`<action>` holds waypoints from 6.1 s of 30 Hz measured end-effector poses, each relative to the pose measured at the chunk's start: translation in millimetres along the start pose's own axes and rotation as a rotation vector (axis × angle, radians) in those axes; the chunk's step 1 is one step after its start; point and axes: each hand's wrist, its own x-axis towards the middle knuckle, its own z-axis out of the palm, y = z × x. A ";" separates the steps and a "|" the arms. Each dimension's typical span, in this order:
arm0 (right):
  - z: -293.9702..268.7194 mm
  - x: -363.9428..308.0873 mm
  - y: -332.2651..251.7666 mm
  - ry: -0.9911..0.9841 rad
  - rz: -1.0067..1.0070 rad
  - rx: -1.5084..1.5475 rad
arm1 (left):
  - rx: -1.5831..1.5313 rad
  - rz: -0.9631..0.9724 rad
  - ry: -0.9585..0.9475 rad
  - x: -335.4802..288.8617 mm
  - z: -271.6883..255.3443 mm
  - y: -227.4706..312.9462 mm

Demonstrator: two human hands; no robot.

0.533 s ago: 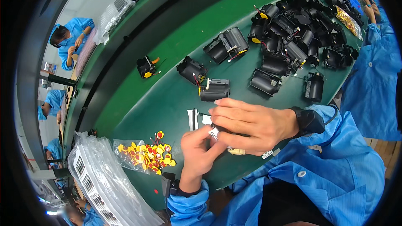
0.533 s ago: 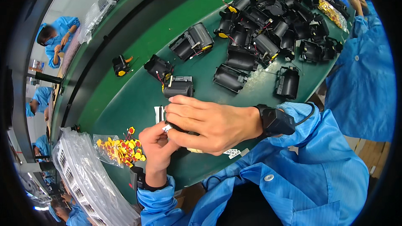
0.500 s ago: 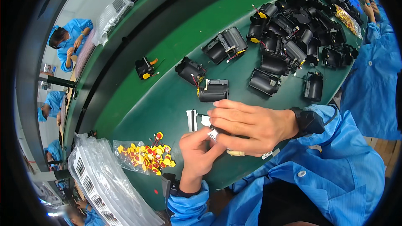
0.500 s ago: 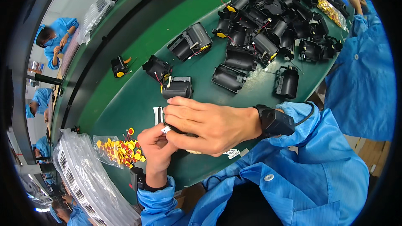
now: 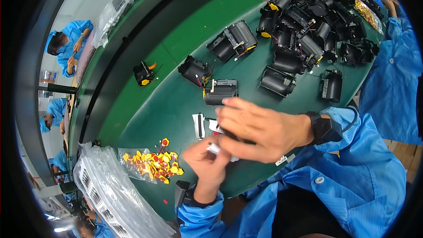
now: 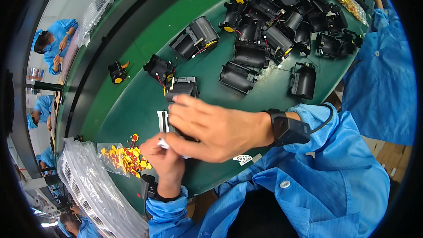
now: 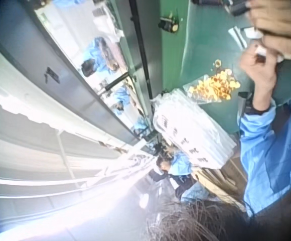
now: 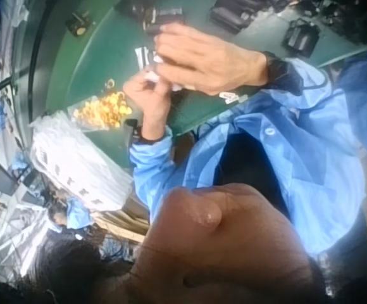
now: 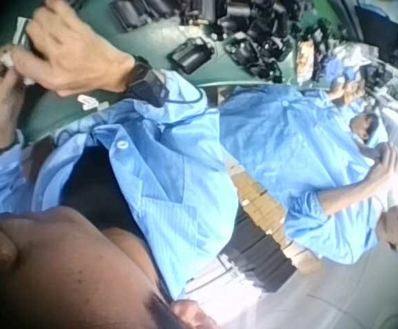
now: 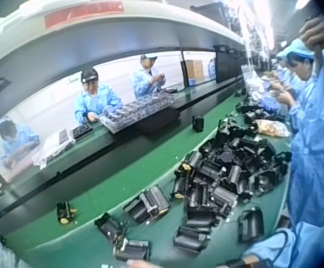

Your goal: Assembling small black plastic components by applying adhesive stickers and small parts on a factory assembly line.

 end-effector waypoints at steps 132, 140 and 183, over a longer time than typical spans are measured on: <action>-61.4 -5.8 16.4 -0.061 0.157 0.238 | 0.085 -0.023 -0.134 12.3 32.7 30.5; -52.2 -3.7 8.9 -0.061 0.036 0.022 | 0.173 0.077 -0.103 9.9 31.8 21.3; -47.7 -7.4 -28.5 0.011 0.310 0.110 | 0.207 0.321 0.021 -0.3 36.9 25.5</action>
